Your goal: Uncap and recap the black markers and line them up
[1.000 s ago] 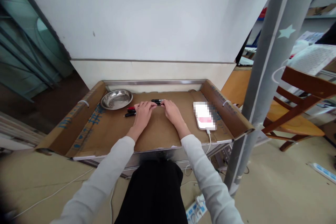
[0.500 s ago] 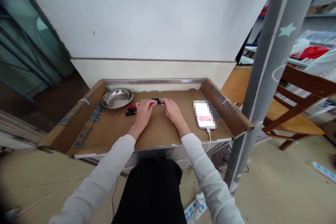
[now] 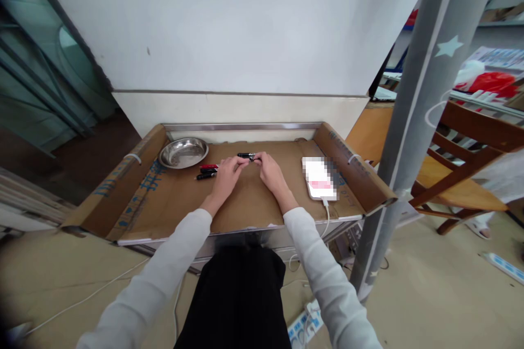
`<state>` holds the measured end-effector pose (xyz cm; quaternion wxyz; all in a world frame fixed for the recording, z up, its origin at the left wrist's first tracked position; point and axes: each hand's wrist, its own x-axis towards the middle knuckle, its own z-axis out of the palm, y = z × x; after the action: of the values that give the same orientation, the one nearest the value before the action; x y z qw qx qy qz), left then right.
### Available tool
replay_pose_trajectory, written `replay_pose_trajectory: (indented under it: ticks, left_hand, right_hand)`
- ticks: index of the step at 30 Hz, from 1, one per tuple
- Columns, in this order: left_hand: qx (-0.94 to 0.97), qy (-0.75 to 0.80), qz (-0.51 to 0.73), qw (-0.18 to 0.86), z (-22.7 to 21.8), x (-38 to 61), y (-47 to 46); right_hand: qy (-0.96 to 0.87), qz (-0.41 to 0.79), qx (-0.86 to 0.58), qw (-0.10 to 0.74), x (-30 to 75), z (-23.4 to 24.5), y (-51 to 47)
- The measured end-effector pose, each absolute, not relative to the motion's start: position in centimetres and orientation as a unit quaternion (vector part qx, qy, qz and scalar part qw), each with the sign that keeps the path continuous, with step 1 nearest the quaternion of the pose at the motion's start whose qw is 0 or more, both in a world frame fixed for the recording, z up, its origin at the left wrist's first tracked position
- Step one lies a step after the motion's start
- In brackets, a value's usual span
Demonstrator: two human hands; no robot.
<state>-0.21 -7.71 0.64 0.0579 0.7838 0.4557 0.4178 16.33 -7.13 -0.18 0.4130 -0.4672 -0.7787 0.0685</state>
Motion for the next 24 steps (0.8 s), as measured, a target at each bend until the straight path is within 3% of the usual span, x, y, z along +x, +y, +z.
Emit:
replay_pose_trajectory:
  ticks: [10,19,24]
  left_hand:
    - [0.803,0.440,0.397,0.062,-0.2,-0.2,-7.2]
    - [0.848,0.461,0.260,-0.018,-0.6,0.2,-7.3]
    - [0.841,0.475,0.256,-0.042,-0.6,0.2,-7.2]
  right_hand:
    - [-0.826,0.052,-0.440,0.349,16.3,0.6,-8.0]
    - [-0.758,-0.043,-0.554,0.342,18.3,0.1,-7.1]
    - [-0.725,-0.076,-0.614,0.303,18.8,0.0,-6.9]
